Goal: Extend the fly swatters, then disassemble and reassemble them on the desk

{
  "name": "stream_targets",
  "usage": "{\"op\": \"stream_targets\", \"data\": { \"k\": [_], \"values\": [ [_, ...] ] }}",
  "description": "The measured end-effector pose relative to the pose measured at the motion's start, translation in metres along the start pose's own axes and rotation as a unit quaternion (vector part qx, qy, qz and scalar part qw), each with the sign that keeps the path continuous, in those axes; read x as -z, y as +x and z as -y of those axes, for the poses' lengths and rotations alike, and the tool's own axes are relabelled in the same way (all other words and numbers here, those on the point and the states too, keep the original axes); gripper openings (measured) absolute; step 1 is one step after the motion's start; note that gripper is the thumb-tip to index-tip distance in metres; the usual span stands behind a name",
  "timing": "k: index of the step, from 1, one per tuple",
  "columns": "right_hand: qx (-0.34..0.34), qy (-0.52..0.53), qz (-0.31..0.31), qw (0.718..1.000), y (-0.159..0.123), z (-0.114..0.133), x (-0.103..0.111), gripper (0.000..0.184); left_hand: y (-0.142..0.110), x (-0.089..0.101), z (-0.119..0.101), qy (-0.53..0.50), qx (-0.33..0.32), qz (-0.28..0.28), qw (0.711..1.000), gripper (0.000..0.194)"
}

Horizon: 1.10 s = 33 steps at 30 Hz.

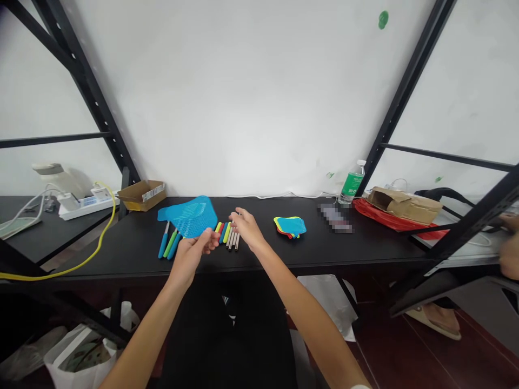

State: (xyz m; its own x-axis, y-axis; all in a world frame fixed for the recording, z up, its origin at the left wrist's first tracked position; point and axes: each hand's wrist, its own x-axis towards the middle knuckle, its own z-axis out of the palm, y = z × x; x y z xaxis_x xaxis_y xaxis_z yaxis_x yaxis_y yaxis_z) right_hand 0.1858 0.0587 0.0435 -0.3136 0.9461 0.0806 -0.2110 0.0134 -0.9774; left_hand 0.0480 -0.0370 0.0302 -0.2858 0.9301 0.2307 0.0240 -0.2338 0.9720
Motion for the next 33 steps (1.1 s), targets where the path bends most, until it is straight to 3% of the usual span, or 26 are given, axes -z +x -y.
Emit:
{"op": "stream_targets", "data": {
  "k": [3,5,7,9,11,12,14,17,20,22,23,25,26,28,29,31,33],
  "values": [
    [0.023,0.001,0.084,0.996,-0.020,0.007,0.002,0.065,-0.004,-0.010,-0.004,0.073,-0.002,0.126,0.989,0.048],
    [0.065,-0.029,0.079,0.994,-0.026,0.010,0.018,0.073,-0.005,-0.008,-0.009,0.139,-0.029,0.173,0.975,0.049],
    [0.097,-0.080,-0.002,0.992,-0.024,0.014,0.050,0.074,-0.002,0.005,-0.013,0.255,-0.063,0.133,0.956,0.047],
    [0.116,-0.183,-0.102,0.971,-0.019,0.018,0.091,0.073,0.004,0.029,-0.015,0.417,-0.074,0.021,0.906,0.043],
    [0.102,-0.343,-0.182,0.916,-0.016,0.022,0.131,0.064,0.013,0.053,-0.014,0.570,-0.028,-0.078,0.817,0.040],
    [0.089,-0.425,-0.205,0.877,-0.015,0.024,0.147,0.056,0.017,0.064,-0.012,0.619,-0.006,-0.092,0.780,0.040],
    [0.064,-0.537,-0.224,0.811,-0.017,0.024,0.167,0.048,0.026,0.075,-0.007,0.674,0.038,-0.082,0.733,0.041],
    [0.006,-0.635,-0.224,0.739,-0.025,0.022,0.170,0.046,0.033,0.075,0.000,0.703,0.056,-0.048,0.707,0.039],
    [-0.001,-0.673,-0.236,0.701,-0.035,0.020,0.157,0.042,0.032,0.069,-0.003,0.713,0.046,-0.022,0.700,0.037],
    [0.044,-0.654,-0.252,0.712,-0.040,0.019,0.144,0.039,0.026,0.066,-0.011,0.712,0.046,-0.021,0.700,0.040],
    [0.076,-0.628,-0.252,0.733,-0.042,0.019,0.135,0.037,0.022,0.063,-0.017,0.708,0.047,-0.020,0.704,0.041],
    [0.135,-0.537,-0.210,0.806,-0.043,0.019,0.112,0.031,0.012,0.054,-0.030,0.687,0.046,-0.008,0.725,0.045],
    [0.148,-0.464,-0.172,0.856,-0.042,0.018,0.097,0.028,0.006,0.046,-0.036,0.671,0.041,0.002,0.741,0.046],
    [0.105,-0.258,-0.084,0.957,-0.037,0.018,0.065,0.025,-0.006,0.026,-0.046,0.639,0.008,0.014,0.769,0.046],
    [0.053,-0.137,-0.049,0.988,-0.033,0.018,0.048,0.022,-0.012,0.014,-0.048,0.629,-0.018,0.014,0.777,0.043],
    [-0.039,0.092,-0.002,0.995,-0.025,0.022,0.021,0.017,-0.024,-0.009,-0.046,0.616,-0.068,0.024,0.785,0.040],
    [-0.088,0.257,-0.035,0.962,-0.017,0.029,0.005,0.013,-0.034,-0.028,-0.039,0.613,-0.086,0.038,0.784,0.038]
  ]
}}
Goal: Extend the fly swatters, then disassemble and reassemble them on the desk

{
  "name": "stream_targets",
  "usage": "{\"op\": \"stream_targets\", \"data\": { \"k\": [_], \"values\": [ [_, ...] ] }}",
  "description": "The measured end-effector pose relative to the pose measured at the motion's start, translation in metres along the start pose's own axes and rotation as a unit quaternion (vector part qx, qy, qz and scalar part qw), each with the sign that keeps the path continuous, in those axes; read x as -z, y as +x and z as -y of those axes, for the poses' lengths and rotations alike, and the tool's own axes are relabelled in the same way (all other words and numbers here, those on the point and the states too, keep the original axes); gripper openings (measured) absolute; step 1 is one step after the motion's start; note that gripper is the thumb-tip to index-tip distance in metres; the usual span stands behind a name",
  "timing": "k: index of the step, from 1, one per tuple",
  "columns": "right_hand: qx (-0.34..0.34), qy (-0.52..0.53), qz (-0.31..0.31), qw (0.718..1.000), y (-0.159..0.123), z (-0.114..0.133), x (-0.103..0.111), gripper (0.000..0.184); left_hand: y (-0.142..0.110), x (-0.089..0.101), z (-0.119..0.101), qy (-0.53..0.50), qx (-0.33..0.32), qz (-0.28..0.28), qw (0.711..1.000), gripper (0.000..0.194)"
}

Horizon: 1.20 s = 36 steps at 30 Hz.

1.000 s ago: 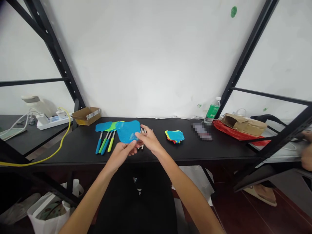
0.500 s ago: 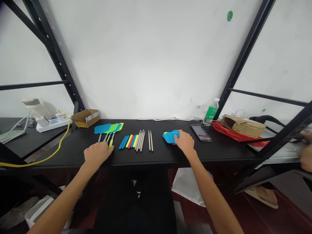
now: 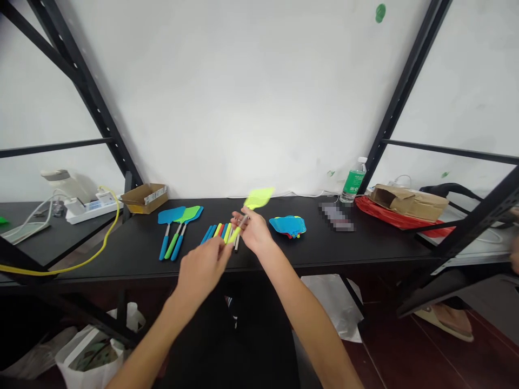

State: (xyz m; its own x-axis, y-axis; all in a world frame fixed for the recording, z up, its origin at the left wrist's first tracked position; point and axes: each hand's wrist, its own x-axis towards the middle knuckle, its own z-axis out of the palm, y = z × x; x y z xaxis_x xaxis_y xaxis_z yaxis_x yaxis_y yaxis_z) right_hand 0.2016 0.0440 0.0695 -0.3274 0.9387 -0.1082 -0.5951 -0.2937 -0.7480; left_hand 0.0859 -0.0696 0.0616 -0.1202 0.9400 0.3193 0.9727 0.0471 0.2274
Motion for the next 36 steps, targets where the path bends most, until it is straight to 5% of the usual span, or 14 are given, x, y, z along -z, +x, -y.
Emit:
{"op": "stream_targets", "data": {
  "k": [3,7,10,14,18,24,28,30,32,34,36],
  "values": [
    [-0.013,0.126,-0.029,0.992,0.006,0.010,-0.007,0.020,-0.009,-0.015,-0.014,-0.020,-0.038,0.014,0.999,0.040],
    [-0.017,0.143,-0.006,0.990,0.006,0.024,0.003,0.029,-0.013,-0.022,-0.019,-0.151,-0.063,0.031,0.986,0.047],
    [0.005,0.144,0.024,0.989,0.005,0.027,0.007,0.030,-0.012,-0.026,-0.018,-0.358,-0.049,0.067,0.930,0.051],
    [0.024,0.152,0.071,0.986,0.006,0.026,-0.003,0.029,-0.010,-0.030,-0.016,-0.617,0.035,0.150,0.772,0.052],
    [0.025,0.170,0.112,0.979,0.006,0.025,-0.017,0.029,-0.014,-0.020,-0.018,-0.768,0.109,0.194,0.601,0.050],
    [0.002,0.174,0.163,0.971,0.003,0.023,-0.026,0.030,-0.032,-0.008,-0.025,-0.908,0.180,0.230,0.300,0.046],
    [-0.017,0.173,0.192,0.966,-0.001,0.018,-0.032,0.030,-0.040,-0.003,-0.032,-0.940,0.196,0.216,0.178,0.043],
    [-0.024,0.167,0.203,0.965,-0.001,0.016,-0.035,0.029,-0.047,-0.002,-0.036,-0.949,0.191,0.200,0.152,0.043],
    [-0.024,0.158,0.197,0.967,0.004,0.019,-0.035,0.029,-0.058,-0.005,-0.038,-0.954,0.181,0.179,0.159,0.043],
    [-0.005,0.154,0.162,0.975,0.012,0.031,-0.027,0.029,-0.074,-0.012,-0.035,-0.945,0.169,0.177,0.219,0.044],
    [0.042,0.157,0.100,0.982,0.021,0.051,-0.011,0.032,-0.086,-0.021,-0.021,-0.901,0.161,0.206,0.345,0.049]
  ]
}}
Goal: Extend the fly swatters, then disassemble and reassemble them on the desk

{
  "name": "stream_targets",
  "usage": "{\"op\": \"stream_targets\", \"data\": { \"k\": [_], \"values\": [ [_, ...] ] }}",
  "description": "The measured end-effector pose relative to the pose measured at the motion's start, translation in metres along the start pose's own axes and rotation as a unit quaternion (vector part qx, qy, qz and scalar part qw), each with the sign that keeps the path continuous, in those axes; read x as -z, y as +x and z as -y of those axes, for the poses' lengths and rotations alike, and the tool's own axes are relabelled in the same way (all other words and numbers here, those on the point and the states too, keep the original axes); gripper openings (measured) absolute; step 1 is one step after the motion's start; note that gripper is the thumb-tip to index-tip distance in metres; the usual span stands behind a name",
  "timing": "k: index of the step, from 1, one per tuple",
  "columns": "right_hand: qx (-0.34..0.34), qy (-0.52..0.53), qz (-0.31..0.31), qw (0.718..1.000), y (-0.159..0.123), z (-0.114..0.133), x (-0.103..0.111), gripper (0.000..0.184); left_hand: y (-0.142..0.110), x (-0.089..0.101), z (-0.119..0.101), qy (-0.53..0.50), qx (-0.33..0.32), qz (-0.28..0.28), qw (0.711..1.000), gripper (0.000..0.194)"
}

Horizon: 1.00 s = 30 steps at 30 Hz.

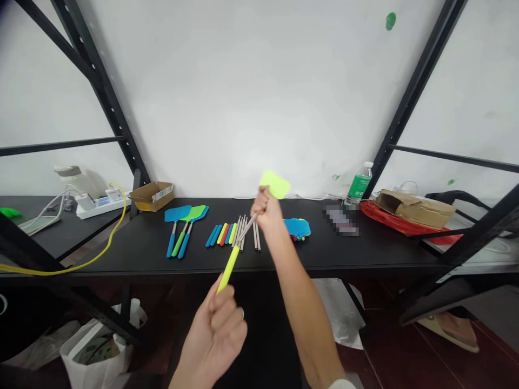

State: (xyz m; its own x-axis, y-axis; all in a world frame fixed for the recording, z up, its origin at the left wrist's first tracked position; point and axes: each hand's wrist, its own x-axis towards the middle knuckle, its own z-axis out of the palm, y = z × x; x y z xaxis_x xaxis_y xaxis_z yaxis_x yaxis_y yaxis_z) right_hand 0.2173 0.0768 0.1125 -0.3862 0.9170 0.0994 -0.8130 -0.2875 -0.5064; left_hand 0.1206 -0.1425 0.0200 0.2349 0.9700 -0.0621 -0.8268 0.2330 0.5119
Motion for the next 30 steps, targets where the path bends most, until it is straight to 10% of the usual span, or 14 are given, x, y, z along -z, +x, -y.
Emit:
{"op": "stream_targets", "data": {
  "k": [3,6,9,11,14,21,23,27,30],
  "values": [
    [0.058,-0.053,-0.045,0.996,0.003,0.035,0.020,0.030,0.001,0.030,-0.028,0.327,-0.054,-0.108,0.937,0.056],
    [-0.005,-0.142,-0.064,0.988,-0.006,0.044,0.035,0.030,0.028,0.048,-0.082,0.675,-0.168,-0.275,0.664,0.045],
    [-0.033,-0.198,-0.078,0.977,-0.016,0.024,0.044,0.026,0.064,0.052,-0.124,0.834,-0.109,-0.350,0.412,0.041],
    [-0.007,-0.220,-0.066,0.973,-0.021,0.006,0.046,0.020,0.083,0.051,-0.133,0.867,-0.072,-0.357,0.340,0.041],
    [0.022,-0.253,-0.007,0.967,-0.025,-0.012,0.045,0.025,0.097,0.054,-0.131,0.887,-0.043,-0.343,0.306,0.043],
    [-0.010,-0.338,0.059,0.939,-0.041,-0.015,0.039,0.040,0.089,0.059,-0.136,0.868,-0.124,-0.300,0.375,0.048],
    [-0.083,-0.305,0.091,0.944,-0.050,-0.017,0.036,0.039,0.083,0.050,-0.132,0.813,-0.170,-0.247,0.499,0.046],
    [-0.317,-0.195,0.192,0.908,-0.071,-0.035,0.025,0.040,0.071,0.022,-0.099,0.488,-0.141,-0.021,0.861,0.054],
    [-0.367,-0.154,0.216,0.891,-0.081,-0.053,0.014,0.042,0.066,0.004,-0.071,0.277,-0.117,0.026,0.954,0.046]
  ]
}}
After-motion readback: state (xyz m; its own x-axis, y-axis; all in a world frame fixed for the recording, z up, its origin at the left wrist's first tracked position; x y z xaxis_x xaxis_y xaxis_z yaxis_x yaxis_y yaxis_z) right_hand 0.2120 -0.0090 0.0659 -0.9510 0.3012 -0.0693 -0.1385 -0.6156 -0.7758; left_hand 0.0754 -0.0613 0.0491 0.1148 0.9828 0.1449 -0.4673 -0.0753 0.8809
